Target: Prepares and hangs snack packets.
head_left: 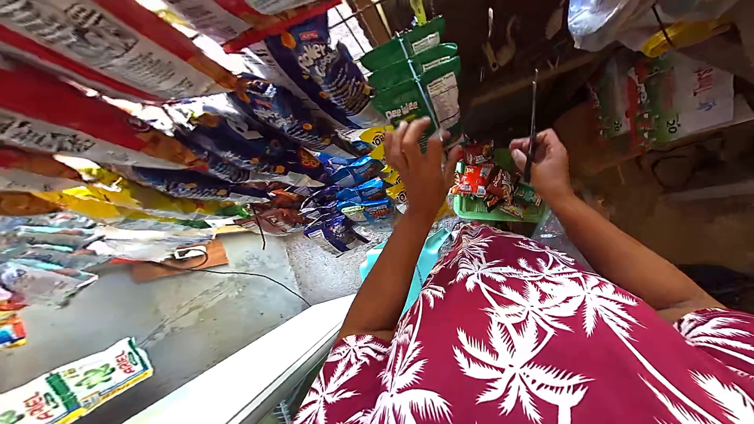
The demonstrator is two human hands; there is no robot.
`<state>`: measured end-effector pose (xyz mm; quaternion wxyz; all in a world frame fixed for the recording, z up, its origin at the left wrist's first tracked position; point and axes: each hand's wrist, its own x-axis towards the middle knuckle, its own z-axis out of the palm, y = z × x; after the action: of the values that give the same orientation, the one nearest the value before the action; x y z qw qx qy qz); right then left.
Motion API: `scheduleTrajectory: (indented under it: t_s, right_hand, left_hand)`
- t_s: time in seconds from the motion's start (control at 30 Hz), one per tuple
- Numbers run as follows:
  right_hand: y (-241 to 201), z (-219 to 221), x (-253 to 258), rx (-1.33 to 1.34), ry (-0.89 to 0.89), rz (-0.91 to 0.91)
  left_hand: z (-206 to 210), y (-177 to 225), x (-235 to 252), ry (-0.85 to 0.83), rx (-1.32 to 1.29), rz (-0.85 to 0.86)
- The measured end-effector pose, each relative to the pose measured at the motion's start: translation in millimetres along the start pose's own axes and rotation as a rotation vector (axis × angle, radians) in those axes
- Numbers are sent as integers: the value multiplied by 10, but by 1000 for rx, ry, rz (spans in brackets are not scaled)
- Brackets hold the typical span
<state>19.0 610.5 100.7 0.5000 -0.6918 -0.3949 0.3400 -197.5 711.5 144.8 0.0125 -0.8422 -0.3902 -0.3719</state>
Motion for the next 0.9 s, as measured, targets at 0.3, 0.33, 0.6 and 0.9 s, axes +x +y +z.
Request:
scheduleTrajectory:
  t_s: [0.3,0.33,0.6,0.9]
  right_hand:
    - [1738,-267,-1387,107,-54,910]
    - [1884,-261,-1473,145,-45,970]
    - [3170,-306,-1250,-26,222,1136]
    - [4294,-188,-341,-266,289,1198]
  left_hand:
    - [497,676,-1043,-914,-479,214]
    - [568,708,-1098,-1011,-486,207]
    - [998,738,-1673,-1667,-445,-2]
    - [1243,370,-2436,-1756,-392,-191]
